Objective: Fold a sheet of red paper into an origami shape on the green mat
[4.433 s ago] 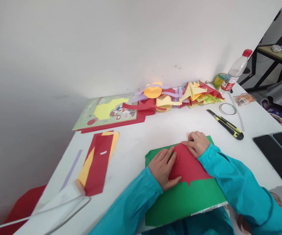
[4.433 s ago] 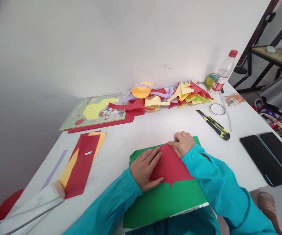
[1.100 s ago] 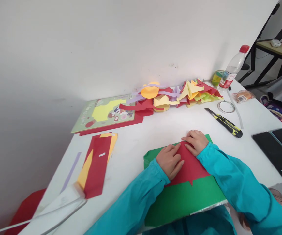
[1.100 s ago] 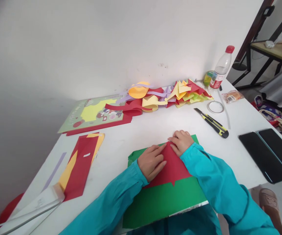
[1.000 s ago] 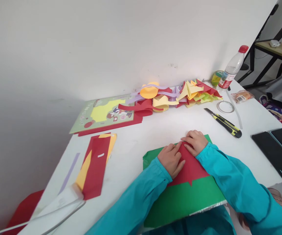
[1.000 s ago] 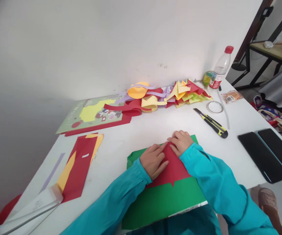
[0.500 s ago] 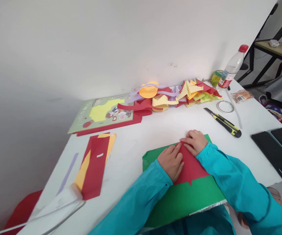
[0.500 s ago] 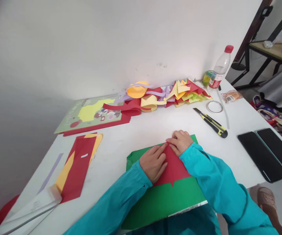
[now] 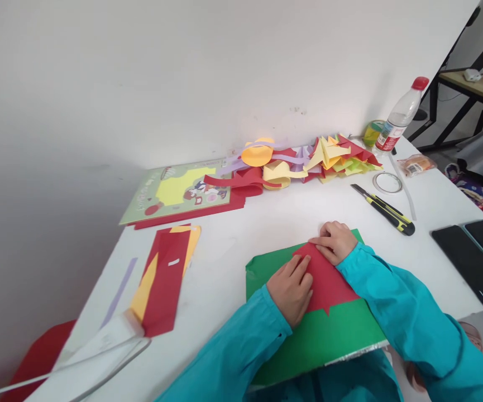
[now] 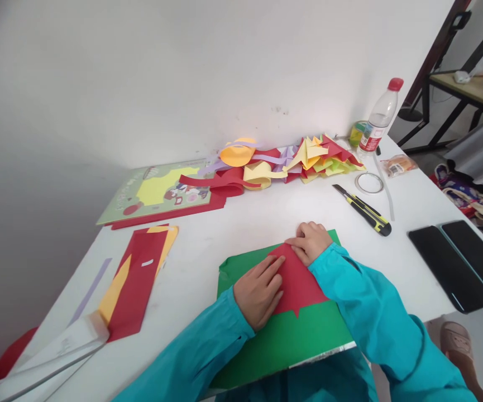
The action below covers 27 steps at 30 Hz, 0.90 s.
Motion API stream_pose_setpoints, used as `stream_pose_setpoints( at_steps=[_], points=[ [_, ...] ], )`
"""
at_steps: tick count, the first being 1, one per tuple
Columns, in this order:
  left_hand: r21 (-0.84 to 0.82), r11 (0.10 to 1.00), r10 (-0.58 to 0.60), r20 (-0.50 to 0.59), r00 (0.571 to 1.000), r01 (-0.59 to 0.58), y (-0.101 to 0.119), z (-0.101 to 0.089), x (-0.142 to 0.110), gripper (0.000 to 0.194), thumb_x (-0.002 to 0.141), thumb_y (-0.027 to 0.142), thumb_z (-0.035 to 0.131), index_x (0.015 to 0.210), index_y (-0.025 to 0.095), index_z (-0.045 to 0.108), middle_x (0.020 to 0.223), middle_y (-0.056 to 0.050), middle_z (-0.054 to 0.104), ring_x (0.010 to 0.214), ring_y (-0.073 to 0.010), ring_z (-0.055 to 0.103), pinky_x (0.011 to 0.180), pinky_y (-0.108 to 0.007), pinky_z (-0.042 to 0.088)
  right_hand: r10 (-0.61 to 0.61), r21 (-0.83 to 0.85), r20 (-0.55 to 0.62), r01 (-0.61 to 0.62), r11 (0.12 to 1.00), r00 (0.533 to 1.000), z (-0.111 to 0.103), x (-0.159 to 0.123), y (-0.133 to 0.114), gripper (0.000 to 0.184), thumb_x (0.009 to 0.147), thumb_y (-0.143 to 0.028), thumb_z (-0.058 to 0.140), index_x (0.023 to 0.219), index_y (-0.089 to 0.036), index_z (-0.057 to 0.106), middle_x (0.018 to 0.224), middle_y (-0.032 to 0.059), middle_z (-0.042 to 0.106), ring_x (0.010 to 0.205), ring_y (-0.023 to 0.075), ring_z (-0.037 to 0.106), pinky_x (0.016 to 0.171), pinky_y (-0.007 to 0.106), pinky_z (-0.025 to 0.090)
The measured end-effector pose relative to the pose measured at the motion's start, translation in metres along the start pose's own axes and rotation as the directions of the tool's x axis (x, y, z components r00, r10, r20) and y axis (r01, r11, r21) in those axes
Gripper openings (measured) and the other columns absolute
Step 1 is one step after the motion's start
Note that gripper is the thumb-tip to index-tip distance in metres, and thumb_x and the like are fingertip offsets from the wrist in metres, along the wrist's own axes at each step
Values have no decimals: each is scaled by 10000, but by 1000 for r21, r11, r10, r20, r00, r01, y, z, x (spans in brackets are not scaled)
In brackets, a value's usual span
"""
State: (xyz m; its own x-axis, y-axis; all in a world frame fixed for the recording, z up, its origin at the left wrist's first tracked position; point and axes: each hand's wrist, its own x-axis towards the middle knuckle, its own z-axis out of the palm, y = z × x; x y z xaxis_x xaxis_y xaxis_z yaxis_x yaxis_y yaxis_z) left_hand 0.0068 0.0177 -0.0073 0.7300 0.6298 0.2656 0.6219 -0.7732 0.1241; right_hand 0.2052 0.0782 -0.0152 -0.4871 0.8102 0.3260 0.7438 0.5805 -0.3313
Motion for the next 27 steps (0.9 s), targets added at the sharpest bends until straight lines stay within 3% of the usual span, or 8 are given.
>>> stream_pose_setpoints(
  at_steps=[15,27],
  points=[
    [130,989,79,-89,993,-67,14,-2,-21,234,795,171,365,826,87,582,1157,-211,551,1000,-279,523,827,-433,469,0,14,-7,0,1000,1000,1,0,0,245,803,-261,524,998,-283,672,825,56,516,788,193,419,686,331,291],
    [96,994,57,-107,993,-47,19,-5,-29,231,797,173,363,816,116,586,1132,-168,575,965,-245,533,865,-437,453,-5,0,-11,5,1000,1000,2,0,2,248,809,-268,517,1004,-300,667,834,56,517,790,192,418,676,330,281]
  ],
)
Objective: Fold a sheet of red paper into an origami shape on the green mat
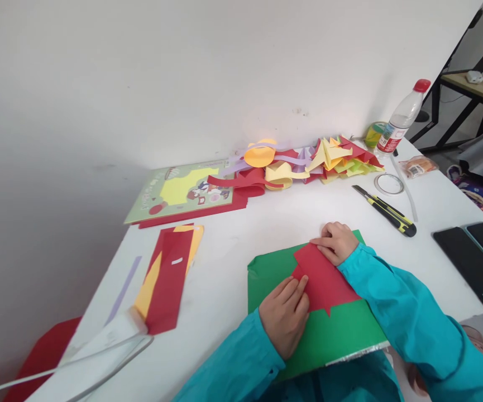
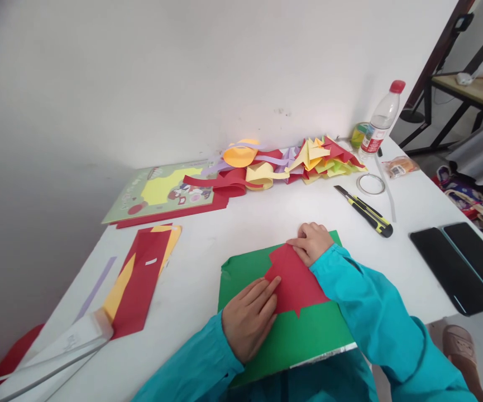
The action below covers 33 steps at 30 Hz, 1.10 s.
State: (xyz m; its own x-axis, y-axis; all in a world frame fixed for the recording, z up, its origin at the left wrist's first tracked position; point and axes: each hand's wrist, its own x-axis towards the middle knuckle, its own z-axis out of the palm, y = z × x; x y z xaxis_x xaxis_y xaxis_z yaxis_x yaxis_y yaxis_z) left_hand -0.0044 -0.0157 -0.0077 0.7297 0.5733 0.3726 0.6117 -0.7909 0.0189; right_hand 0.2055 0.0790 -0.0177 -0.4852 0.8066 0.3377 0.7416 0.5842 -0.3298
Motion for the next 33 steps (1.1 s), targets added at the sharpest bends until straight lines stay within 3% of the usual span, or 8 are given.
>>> stream_pose_setpoints(
  at_steps=[4,7,9,15,22,33],
  points=[
    [-43,997,-53,68,996,56,-4,-13,9,243,781,212,384,886,129,587,1156,-159,554,1061,-283,492,921,-487,402,-21,0,1,21,1000,1000,0,0,1,250,811,-277,509,1001,-305,668,831,57,515,780,193,417,664,329,278],
    [0,997,-83,62,995,83,-10,-16,23,252,778,197,394,924,110,580,1272,-187,462,1146,-311,430,892,-456,427,-14,5,-2,15,1000,1000,0,0,0,252,811,-274,505,1000,-299,670,831,58,509,782,192,414,673,331,283],
    [50,994,-99,7,995,98,-15,-11,36,248,776,152,393,926,99,583,1242,-192,493,1090,-301,477,841,-421,463,-7,4,1,7,1000,1000,-1,0,-1,255,816,-270,500,1007,-296,666,839,58,507,790,192,412,682,334,286],
    [101,991,-98,83,992,89,-29,15,60,226,711,110,449,876,71,599,1115,-201,584,896,-282,559,730,-387,494,-15,-21,16,16,1000,1000,-1,1,0,247,811,-288,506,1002,-277,663,836,61,513,783,198,412,659,328,285],
    [117,992,-49,91,995,38,-31,22,55,296,738,116,427,987,51,573,1173,-219,547,959,-289,539,776,-399,474,4,-50,28,-3,999,1000,0,1,0,320,802,-280,517,1105,-220,601,887,69,529,810,205,414,678,337,293],
    [131,991,-32,39,999,27,-36,20,33,350,751,87,374,1034,39,574,1154,-217,563,1023,-290,533,807,-415,487,6,-24,19,-6,1000,1000,-2,1,-3,244,813,-261,525,1009,-317,659,830,47,498,785,187,407,671,324,274]
  ],
)
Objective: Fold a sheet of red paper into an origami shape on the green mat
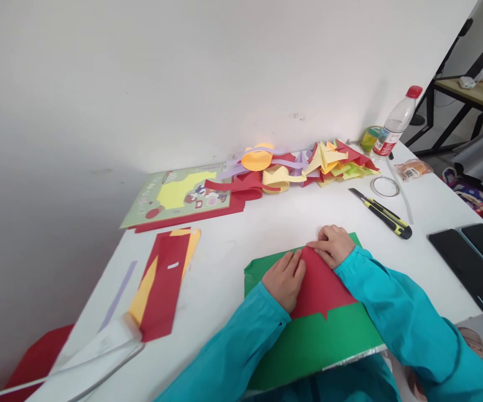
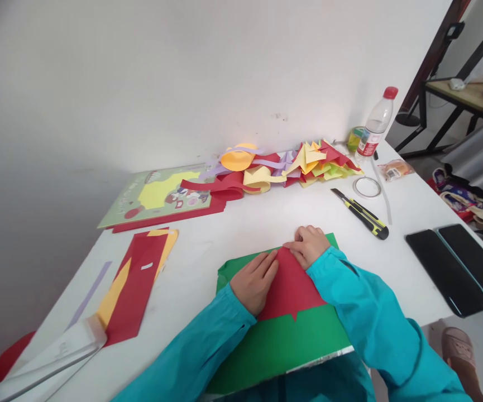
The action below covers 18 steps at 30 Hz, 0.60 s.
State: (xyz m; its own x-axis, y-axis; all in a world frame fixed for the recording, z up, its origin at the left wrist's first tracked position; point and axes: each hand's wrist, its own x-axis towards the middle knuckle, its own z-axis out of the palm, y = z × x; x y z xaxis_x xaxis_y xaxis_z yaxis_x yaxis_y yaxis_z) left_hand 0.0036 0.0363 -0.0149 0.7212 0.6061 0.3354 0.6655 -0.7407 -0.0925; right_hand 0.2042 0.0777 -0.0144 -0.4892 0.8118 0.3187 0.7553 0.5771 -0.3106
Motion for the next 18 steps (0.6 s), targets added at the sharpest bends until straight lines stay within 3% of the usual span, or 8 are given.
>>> stream_pose_setpoints(
  at_steps=[10,18],
  points=[
    [66,998,-13,-81,997,19,0,-12,-17,337,780,68,338,972,31,612,1087,-209,606,947,-273,569,778,-385,507,-11,19,-16,12,1000,1000,2,-1,2,250,807,-263,528,1012,-311,662,821,50,506,780,188,407,659,321,269],
    [6,999,-41,-56,998,42,0,-13,-20,355,781,72,340,1033,26,586,1119,-212,585,988,-270,540,814,-394,479,-19,4,-17,19,1000,1000,3,-1,3,244,814,-272,523,1010,-314,662,830,52,501,784,188,405,660,319,267]
  ],
)
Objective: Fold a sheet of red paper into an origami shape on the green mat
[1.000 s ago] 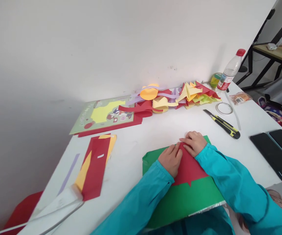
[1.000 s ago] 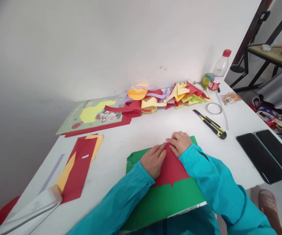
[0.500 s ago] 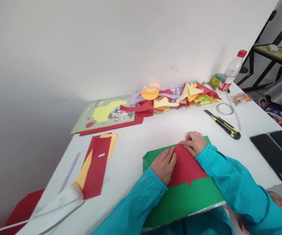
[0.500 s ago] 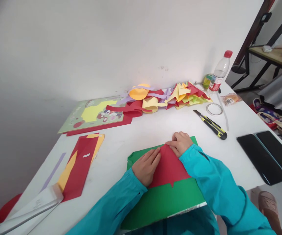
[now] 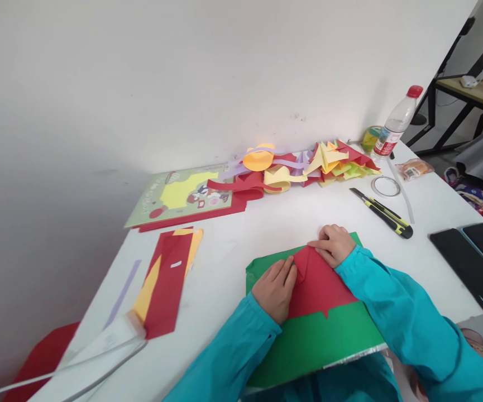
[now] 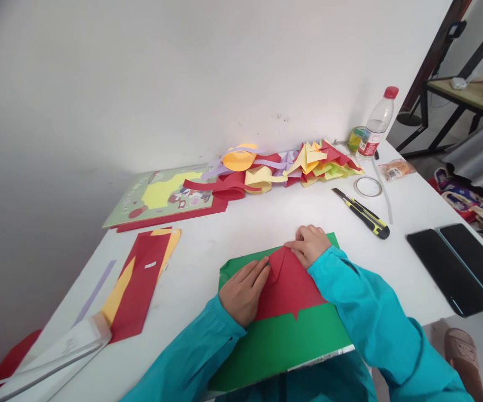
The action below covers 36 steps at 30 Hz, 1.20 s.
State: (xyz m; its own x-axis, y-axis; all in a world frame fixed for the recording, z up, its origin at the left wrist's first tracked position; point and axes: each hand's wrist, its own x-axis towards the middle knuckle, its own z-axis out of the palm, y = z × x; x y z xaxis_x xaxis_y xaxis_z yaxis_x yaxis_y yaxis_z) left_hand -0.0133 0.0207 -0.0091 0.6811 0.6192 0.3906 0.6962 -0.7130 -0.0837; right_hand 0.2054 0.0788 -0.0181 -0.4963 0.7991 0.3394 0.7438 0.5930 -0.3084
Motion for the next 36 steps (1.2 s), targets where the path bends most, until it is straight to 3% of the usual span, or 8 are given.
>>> stream_pose_setpoints(
  at_steps=[7,11,24,36],
  points=[
    [-11,997,-73,62,995,74,6,2,0,535,813,415,451,1176,27,508,1176,-215,545,987,-312,526,811,-434,442,-15,-1,12,15,1000,1000,0,0,2,262,821,-272,508,1038,-322,647,837,52,505,783,190,407,659,320,269],
    [2,999,-46,56,997,46,4,2,-2,550,822,475,417,1144,47,540,1178,-211,546,989,-305,523,829,-436,427,-17,-10,17,18,1000,1000,1,0,2,261,823,-277,509,1041,-317,647,839,55,501,784,190,404,661,320,268],
    [-71,997,-26,48,999,29,1,0,-11,523,814,469,439,1147,79,540,1214,-210,518,1054,-307,486,899,-472,383,-18,-17,17,19,1000,1000,1,0,3,254,828,-287,503,1032,-328,648,839,54,500,778,189,404,656,322,261],
    [-28,998,-46,58,997,47,7,-2,-14,493,802,432,467,1151,93,541,1206,-220,518,1037,-313,486,884,-486,402,-20,-9,14,20,1000,1000,1,0,3,259,818,-278,507,1028,-327,652,838,57,512,781,193,407,647,322,255]
  ],
)
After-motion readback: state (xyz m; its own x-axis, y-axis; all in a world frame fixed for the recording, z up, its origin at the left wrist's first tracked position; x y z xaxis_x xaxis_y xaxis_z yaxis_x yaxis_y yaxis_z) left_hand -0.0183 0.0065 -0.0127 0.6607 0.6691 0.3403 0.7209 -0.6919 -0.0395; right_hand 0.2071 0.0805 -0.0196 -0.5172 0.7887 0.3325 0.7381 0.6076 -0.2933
